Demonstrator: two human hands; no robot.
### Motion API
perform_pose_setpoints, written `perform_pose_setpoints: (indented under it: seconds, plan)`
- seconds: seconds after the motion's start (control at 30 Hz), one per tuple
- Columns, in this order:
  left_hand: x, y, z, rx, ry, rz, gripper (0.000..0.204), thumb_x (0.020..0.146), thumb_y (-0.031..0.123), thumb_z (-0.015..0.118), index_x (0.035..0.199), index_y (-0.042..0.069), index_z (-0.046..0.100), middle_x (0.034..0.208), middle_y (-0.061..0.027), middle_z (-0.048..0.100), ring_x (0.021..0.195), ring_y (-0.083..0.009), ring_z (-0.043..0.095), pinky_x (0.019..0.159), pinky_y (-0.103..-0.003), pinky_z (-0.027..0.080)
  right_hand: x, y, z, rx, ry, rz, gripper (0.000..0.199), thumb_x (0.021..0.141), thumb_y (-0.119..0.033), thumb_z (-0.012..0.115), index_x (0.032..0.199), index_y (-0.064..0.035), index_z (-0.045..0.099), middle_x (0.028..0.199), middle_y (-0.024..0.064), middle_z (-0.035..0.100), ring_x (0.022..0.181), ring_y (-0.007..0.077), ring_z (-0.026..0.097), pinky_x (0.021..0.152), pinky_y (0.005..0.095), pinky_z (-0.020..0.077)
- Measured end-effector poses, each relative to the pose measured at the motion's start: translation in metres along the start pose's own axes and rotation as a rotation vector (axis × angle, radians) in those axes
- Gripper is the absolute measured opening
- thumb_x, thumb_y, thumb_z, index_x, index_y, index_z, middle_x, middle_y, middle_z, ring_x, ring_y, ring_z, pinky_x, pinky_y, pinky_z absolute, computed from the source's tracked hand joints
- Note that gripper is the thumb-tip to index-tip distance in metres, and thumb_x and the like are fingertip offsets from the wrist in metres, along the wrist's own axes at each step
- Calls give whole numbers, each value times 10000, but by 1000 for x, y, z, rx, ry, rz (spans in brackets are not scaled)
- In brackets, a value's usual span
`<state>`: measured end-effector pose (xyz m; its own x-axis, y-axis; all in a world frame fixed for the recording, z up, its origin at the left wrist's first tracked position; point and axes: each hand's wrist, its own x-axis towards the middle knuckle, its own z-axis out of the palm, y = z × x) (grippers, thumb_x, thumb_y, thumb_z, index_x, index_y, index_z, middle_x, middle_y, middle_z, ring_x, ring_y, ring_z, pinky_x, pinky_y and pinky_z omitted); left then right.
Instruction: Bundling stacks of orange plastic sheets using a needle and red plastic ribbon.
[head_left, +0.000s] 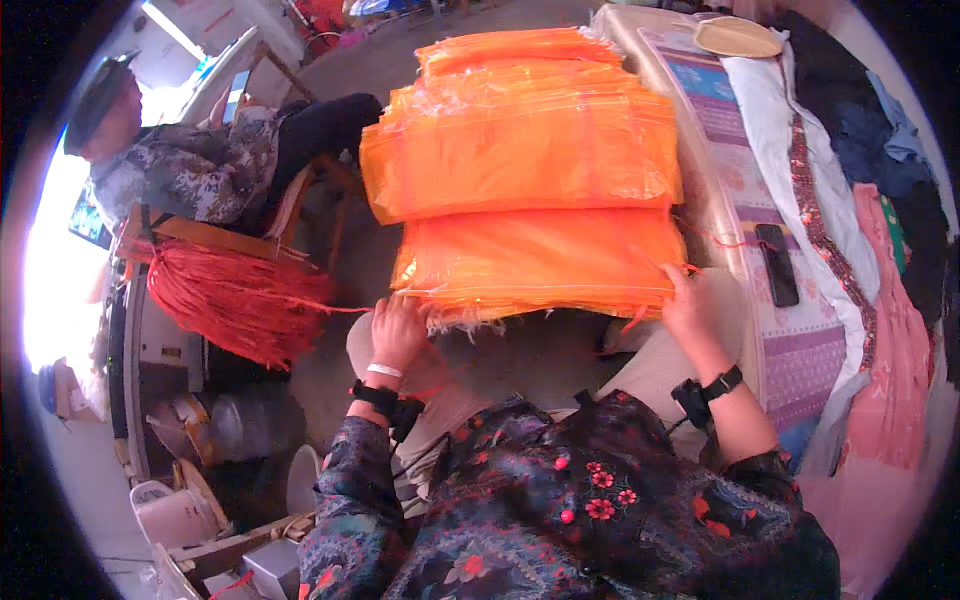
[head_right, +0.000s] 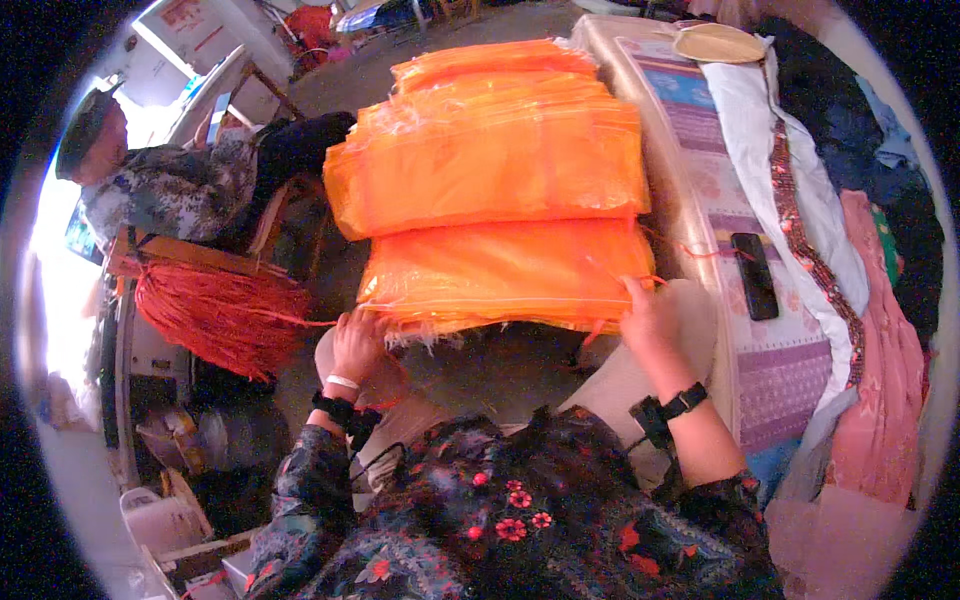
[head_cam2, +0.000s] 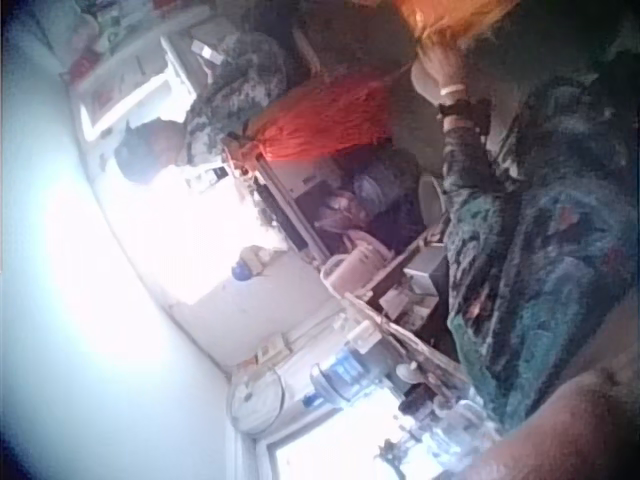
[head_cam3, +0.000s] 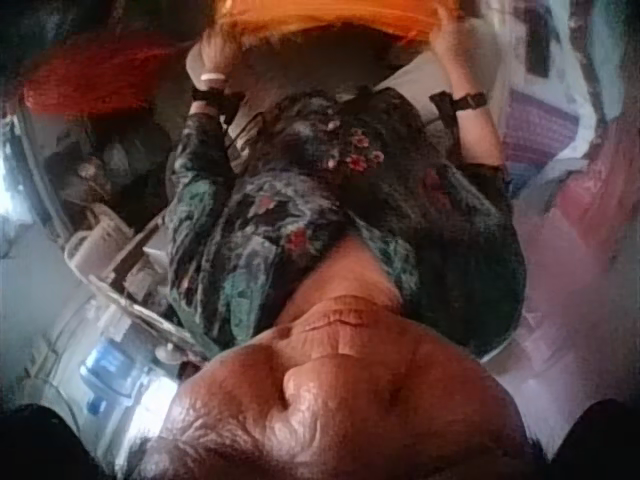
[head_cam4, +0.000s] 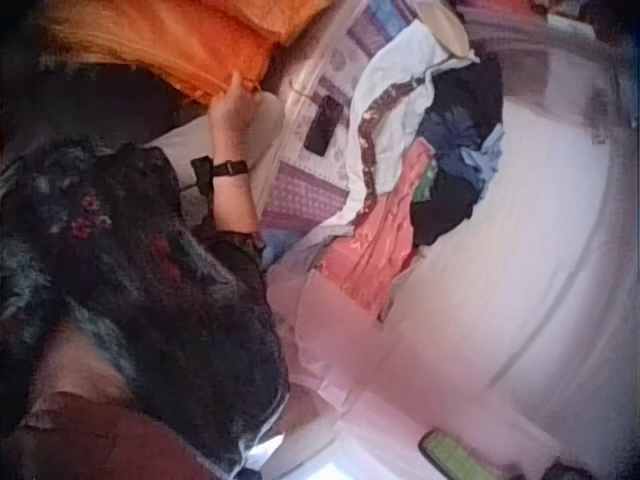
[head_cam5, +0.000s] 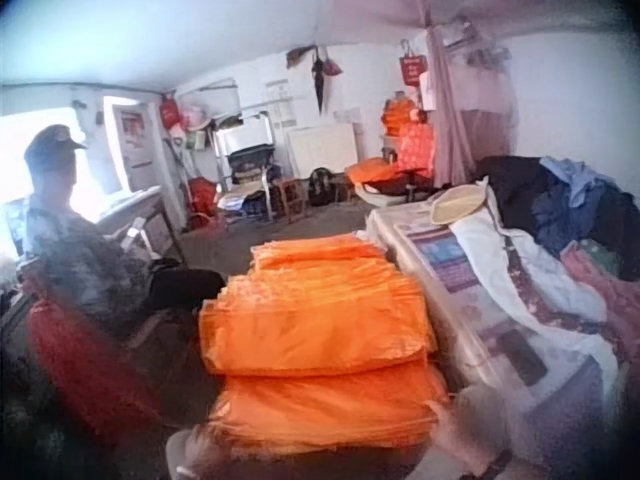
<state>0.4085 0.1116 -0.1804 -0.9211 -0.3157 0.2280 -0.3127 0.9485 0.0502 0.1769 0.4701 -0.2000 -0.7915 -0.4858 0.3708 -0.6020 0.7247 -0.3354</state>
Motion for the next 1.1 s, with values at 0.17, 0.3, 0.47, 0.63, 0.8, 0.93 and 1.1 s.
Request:
perform_pose_setpoints:
  seconds: [0.17,0.3,0.47,0.63,0.8,0.93,1.1]
  plan:
    - [-10,2,25,199,-78,6,173,783,192,473,851,66,570,825,-110,582,811,-252,550,805,-402,344,2,7,-3,13,-268,41,337,680,-86,556,1008,-163,577,719,148,602,669,327,580,638,442,438]
    - [-4,-9,11,158,-133,59,158,746,167,494,837,93,600,811,-100,600,774,-237,566,815,-408,332,2,8,-7,178,-196,157,298,677,-78,579,969,-137,595,723,144,604,663,314,582,587,401,449]
    - [10,9,-15,181,-155,-188,220,745,218,520,907,83,582,794,-102,612,758,-271,578,860,-464,302,-5,10,-1,471,-135,306,282,668,-12,568,935,-99,589,744,153,604,683,305,591,562,361,455]
    - [6,29,-34,339,-21,-105,261,768,189,474,992,57,490,1061,-74,466,1031,-203,415,912,-425,236,-6,16,2,442,-179,154,241,679,-23,558,910,-87,581,749,167,600,701,306,595,578,370,458]
    - [3,26,-18,379,-159,-82,298,750,252,505,970,54,540,1070,-79,505,1025,-212,459,887,-418,283,2,3,-16,219,-311,179,207,701,-75,545,904,-100,577,717,158,598,678,306,593,597,401,455]
    - [18,46,-42,-64,-259,-287,220,686,118,512,886,70,589,896,-79,547,907,-229,492,897,-428,280,-5,16,-7,297,-316,277,207,691,-63,558,896,-94,572,690,132,597,636,290,586,587,394,456]
    - [22,24,-51,-51,-20,-45,141,616,17,510,713,34,612,674,-92,574,689,-282,552,751,-418,394,1,0,-18,456,-140,321,188,666,-59,628,847,-63,575,642,96,582,575,223,573,556,345,453]
